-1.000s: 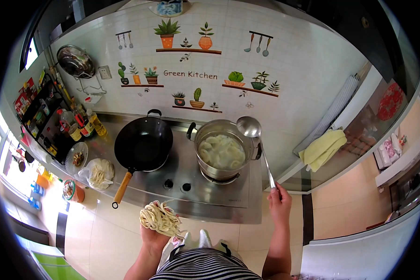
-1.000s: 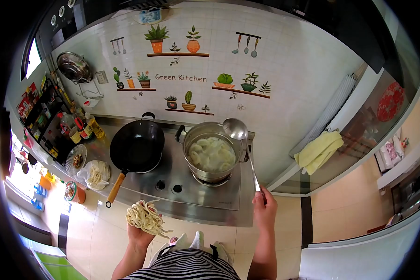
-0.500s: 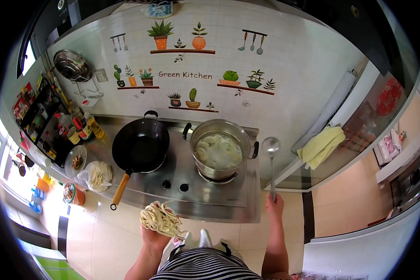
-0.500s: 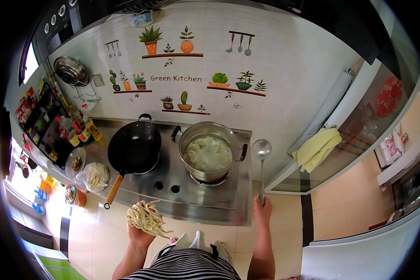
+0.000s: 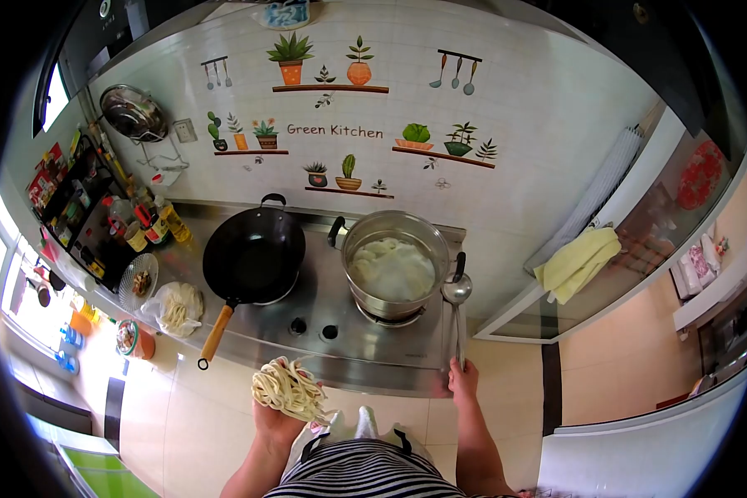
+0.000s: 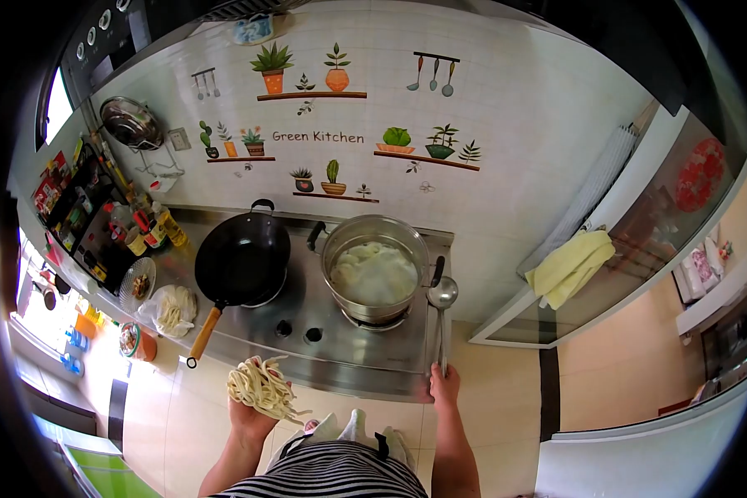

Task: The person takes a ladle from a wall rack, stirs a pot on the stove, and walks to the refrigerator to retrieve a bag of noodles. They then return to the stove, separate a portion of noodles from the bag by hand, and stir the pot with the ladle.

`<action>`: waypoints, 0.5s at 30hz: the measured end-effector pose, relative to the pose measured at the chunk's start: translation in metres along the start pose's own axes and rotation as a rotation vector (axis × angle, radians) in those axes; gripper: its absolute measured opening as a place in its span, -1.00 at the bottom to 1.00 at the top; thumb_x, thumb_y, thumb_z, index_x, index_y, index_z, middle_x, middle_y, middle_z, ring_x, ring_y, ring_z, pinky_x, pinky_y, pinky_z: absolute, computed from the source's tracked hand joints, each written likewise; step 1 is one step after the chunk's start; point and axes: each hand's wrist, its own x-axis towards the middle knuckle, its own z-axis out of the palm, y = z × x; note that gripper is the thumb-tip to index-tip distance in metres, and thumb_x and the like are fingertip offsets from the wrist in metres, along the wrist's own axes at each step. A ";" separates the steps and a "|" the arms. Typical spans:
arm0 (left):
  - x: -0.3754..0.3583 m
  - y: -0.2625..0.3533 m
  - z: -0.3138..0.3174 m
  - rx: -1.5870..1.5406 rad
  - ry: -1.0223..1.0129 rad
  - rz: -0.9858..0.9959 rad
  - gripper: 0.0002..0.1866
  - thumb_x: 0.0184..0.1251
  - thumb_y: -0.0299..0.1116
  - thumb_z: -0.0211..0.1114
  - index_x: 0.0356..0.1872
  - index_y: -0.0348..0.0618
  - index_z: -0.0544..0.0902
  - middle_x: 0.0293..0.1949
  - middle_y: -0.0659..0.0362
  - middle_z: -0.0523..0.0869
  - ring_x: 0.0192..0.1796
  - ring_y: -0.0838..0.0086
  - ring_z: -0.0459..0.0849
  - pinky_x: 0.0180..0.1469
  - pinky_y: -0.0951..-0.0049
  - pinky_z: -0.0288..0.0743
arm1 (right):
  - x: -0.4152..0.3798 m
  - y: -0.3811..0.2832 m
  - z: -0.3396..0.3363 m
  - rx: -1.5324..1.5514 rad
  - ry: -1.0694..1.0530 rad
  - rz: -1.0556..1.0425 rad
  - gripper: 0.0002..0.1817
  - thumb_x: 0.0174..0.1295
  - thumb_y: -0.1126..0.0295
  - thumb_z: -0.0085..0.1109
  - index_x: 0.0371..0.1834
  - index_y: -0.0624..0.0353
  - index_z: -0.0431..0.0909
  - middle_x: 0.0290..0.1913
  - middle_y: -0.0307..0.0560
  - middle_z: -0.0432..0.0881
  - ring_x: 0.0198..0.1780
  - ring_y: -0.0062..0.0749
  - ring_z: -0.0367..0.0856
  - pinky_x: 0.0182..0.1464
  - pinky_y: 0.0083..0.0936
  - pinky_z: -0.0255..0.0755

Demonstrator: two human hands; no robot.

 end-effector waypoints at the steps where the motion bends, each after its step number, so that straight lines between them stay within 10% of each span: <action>1: 0.000 0.000 0.001 -0.007 0.001 0.002 -0.63 0.38 -0.10 0.00 0.01 -0.04 0.62 -0.05 0.11 0.68 0.06 0.22 0.59 0.25 -0.07 0.33 | 0.002 0.004 -0.003 -0.001 -0.001 0.001 -0.75 0.27 0.24 0.24 -0.40 0.08 0.39 -0.67 -0.37 0.33 -0.76 -0.77 0.14 -0.78 -0.73 -0.08; 4: 0.000 -0.001 0.003 0.005 0.030 0.010 -0.64 0.38 -0.11 0.00 -0.01 -0.04 0.62 -0.07 0.11 0.69 0.05 0.22 0.59 0.24 -0.07 0.34 | 0.015 0.023 -0.013 -0.120 -0.032 -0.094 -0.72 0.21 0.19 0.28 -0.39 0.13 0.43 -0.65 -0.24 0.44 -0.74 -0.56 0.30 -0.73 -0.57 0.15; 6: 0.001 -0.001 0.003 0.004 0.036 0.005 -0.64 0.38 -0.11 0.00 -0.01 -0.04 0.62 -0.08 0.10 0.69 0.04 0.22 0.60 0.24 -0.07 0.34 | 0.019 0.030 -0.016 -0.937 0.177 -0.523 -0.68 0.15 0.17 0.27 -0.33 0.22 0.47 -0.58 -0.02 0.57 -0.56 -0.03 0.56 -0.47 -0.23 0.46; 9: 0.003 -0.002 0.004 0.004 0.036 -0.002 -0.65 0.38 -0.11 0.00 -0.02 -0.05 0.63 -0.08 0.09 0.69 0.03 0.21 0.60 0.23 -0.07 0.35 | 0.011 0.023 -0.015 -1.054 0.178 -0.416 -0.64 0.09 0.17 0.26 -0.29 0.27 0.47 -0.41 0.13 0.61 -0.27 0.23 0.59 -0.19 -0.07 0.49; 15: 0.004 -0.004 0.002 -0.018 0.029 -0.021 -0.64 0.38 -0.10 0.00 -0.03 -0.03 0.64 -0.07 0.11 0.69 0.04 0.22 0.60 0.25 -0.06 0.33 | 0.001 0.012 -0.009 -1.213 0.230 -0.372 -0.59 0.10 0.22 0.23 -0.08 0.26 0.44 -0.18 0.20 0.57 -0.11 0.11 0.58 -0.08 -0.09 0.49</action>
